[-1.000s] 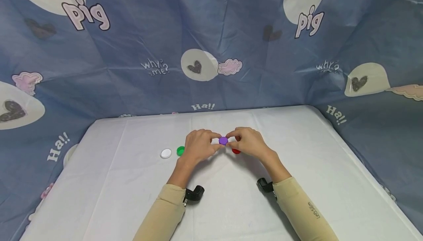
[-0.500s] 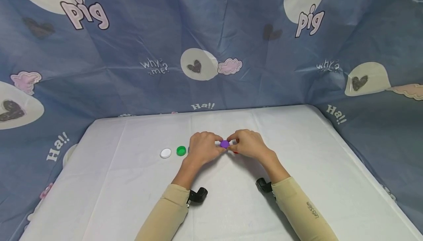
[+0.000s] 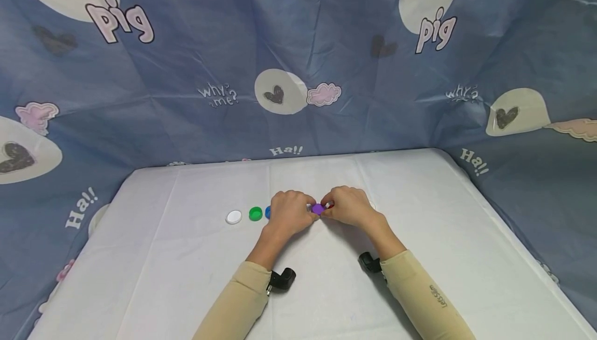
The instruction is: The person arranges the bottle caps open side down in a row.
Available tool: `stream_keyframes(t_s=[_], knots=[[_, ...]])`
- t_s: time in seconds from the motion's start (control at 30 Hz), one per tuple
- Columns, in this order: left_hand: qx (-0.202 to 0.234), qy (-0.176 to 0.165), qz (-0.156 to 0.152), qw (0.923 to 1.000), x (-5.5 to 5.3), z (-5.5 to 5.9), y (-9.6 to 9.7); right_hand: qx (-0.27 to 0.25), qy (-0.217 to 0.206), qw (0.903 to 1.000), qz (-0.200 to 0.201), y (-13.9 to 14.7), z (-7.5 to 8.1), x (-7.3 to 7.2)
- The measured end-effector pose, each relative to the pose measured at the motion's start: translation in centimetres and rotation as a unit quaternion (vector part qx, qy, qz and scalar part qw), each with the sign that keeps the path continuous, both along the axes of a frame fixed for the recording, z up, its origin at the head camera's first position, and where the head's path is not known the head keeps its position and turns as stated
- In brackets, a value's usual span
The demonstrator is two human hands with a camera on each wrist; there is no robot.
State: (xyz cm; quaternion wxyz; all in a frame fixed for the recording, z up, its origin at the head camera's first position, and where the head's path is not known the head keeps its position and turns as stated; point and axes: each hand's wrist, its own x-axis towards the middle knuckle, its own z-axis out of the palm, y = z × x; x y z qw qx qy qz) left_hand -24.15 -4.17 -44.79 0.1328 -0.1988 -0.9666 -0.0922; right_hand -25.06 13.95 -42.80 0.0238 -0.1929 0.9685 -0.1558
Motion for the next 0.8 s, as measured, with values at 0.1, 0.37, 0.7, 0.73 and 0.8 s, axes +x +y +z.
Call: stream_keyframes(t_s=[0.1,0.37,0.7,0.73,0.8], knots=[[0.006,0.009,0.0,0.9999,0.03,-0.14,0.07,0.005,0.0,1.0,-0.001,-0.05,0.03,0.05],[0.001,0.001,0.005,1.0,0.06,-0.3,0.08,0.011,-0.003,0.9999,-0.003,-0.07,0.02,0.12],[-0.014,-0.011,0.012,0.9998,0.21,0.14,-0.58,0.011,-0.009,0.9998,-0.01,0.11,0.21,0.22],[-0.013,-0.014,0.012,0.9997,0.21,0.22,-0.64,0.011,-0.007,0.9999,-0.009,0.11,0.23,0.19],[-0.012,-0.017,0.013,0.9997,0.18,0.35,-0.72,0.01,-0.002,0.9999,-0.007,0.05,0.24,0.11]])
